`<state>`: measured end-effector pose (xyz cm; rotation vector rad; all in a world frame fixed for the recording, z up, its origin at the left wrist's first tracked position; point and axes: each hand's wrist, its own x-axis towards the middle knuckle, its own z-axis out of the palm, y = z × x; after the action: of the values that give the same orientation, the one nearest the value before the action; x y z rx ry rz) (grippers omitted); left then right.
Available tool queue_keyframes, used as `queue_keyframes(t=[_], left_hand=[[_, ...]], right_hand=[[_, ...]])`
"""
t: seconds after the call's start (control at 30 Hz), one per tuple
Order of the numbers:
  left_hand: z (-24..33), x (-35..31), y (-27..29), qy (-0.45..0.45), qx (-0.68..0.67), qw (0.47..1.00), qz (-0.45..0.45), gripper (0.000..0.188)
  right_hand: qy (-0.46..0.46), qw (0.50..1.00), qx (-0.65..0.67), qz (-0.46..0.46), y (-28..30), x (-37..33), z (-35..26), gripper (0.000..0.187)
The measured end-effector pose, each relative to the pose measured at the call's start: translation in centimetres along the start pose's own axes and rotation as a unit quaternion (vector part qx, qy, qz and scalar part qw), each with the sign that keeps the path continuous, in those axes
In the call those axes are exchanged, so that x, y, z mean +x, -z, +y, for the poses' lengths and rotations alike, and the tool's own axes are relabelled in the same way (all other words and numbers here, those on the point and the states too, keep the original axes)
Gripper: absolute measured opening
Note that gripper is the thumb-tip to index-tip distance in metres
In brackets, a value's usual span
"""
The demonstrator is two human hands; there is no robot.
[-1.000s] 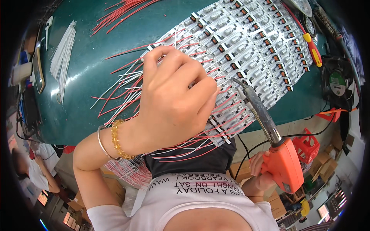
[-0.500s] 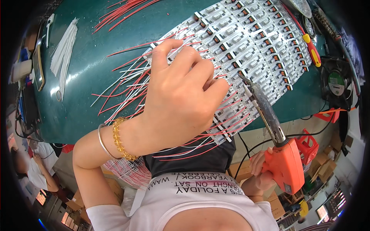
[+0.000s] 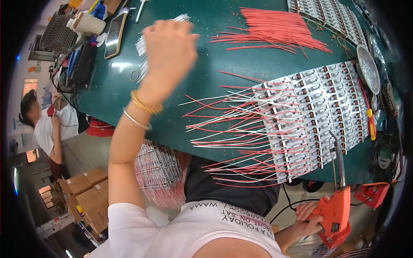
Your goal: The person uses a soldering iron to attach red and white wires to a grid of electronic components on a green workbench. They repeatedly pick up individual wires, position them on the board, and apply the soldering iron to secure the connections.
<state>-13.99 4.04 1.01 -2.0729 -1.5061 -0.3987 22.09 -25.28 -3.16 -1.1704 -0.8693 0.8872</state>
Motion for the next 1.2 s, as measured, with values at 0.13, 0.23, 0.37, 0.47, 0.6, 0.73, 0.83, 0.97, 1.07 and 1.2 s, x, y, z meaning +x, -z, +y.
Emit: queue_keyframes(t=[0.13,0.23,0.37,0.47,0.6,0.73,0.83,0.97,1.07,1.2], left_hand=[[-6.3,-1.2,-2.9,0.167,-0.110,0.973,-0.118,0.018],[-6.3,-1.0,-3.8,0.172,-0.190,0.959,-0.123,0.015],[-6.5,-1.1,-3.0,0.142,-0.146,0.976,-0.083,0.013],[-5.3,-0.8,-1.2,0.101,-0.123,0.987,0.006,0.010],[1.7,-0.4,3.2,0.152,-0.369,0.917,-0.016,0.008],[10.9,-3.9,8.4,0.078,-0.487,0.865,-0.092,0.008],[15.3,-5.1,9.3,-0.032,-0.486,0.868,-0.100,0.015],[17.3,-5.2,8.4,-0.021,-0.494,0.860,-0.123,0.015],[17.6,-4.8,8.1,-0.018,-0.499,0.855,-0.140,0.014],[17.4,-5.1,8.2,-0.001,-0.486,0.860,-0.157,0.014]], right_hand=[[-0.010,1.000,0.000,0.005,-0.6,0.2,0.2,0.067],[0.005,1.000,-0.004,0.001,-0.7,0.2,0.3,0.067],[0.003,1.000,-0.014,-0.014,-0.9,0.0,-0.3,0.068],[-0.003,1.000,-0.010,-0.007,-0.4,-0.3,-0.4,0.068],[-0.004,1.000,-0.025,0.005,-0.3,-0.7,-0.7,0.070],[0.037,0.996,-0.075,0.002,-0.6,-1.0,-0.4,0.073],[0.009,0.995,-0.074,-0.070,0.0,-1.1,-0.8,0.075],[0.002,0.989,-0.106,-0.105,1.5,-2.2,-0.5,0.079],[-0.006,0.986,-0.141,-0.084,2.2,-2.9,-0.2,0.071],[-0.049,0.973,-0.224,-0.042,1.2,-2.7,-0.5,0.059]])
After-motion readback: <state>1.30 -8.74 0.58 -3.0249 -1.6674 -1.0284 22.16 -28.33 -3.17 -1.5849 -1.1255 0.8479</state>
